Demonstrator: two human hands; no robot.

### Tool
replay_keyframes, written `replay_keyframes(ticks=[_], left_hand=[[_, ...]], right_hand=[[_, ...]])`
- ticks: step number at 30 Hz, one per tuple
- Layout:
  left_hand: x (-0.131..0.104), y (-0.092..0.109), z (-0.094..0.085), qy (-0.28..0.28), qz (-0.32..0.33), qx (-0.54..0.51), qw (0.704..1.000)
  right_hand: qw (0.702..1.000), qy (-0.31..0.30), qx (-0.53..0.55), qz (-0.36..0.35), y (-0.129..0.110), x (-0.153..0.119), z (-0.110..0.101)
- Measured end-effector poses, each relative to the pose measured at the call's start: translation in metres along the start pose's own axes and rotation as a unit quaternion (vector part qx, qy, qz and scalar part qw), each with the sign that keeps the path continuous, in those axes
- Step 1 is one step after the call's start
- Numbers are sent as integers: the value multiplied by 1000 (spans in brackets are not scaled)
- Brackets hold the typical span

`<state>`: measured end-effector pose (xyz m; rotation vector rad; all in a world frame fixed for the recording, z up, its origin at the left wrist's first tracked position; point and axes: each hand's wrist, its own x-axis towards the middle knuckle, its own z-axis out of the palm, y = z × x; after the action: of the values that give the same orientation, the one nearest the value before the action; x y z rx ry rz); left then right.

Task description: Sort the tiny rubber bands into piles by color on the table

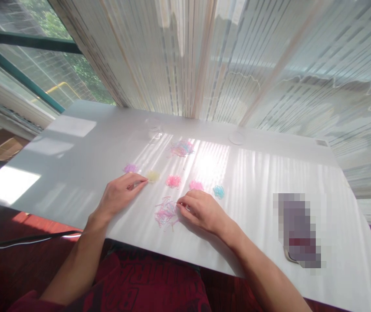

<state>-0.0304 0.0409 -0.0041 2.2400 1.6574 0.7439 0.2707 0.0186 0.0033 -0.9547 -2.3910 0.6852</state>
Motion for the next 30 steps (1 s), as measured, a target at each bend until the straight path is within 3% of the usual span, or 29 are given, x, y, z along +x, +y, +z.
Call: replay_keyframes(ticks=[13, 20, 25, 30], left_hand=[[-5, 5, -2, 44, 2, -17, 999], [-23, 40, -3, -74, 95, -124, 985], [-39, 62, 6, -135, 155, -91, 974], [-42, 68, 15, -141, 181, -31, 973]], right_hand=[[1000, -12, 17, 5, -3, 0, -2], [995, -62, 69, 30, -9, -2, -2], [994, -78, 64, 38, -12, -3, 2], [992, -111, 50, 42, -12, -1, 2]])
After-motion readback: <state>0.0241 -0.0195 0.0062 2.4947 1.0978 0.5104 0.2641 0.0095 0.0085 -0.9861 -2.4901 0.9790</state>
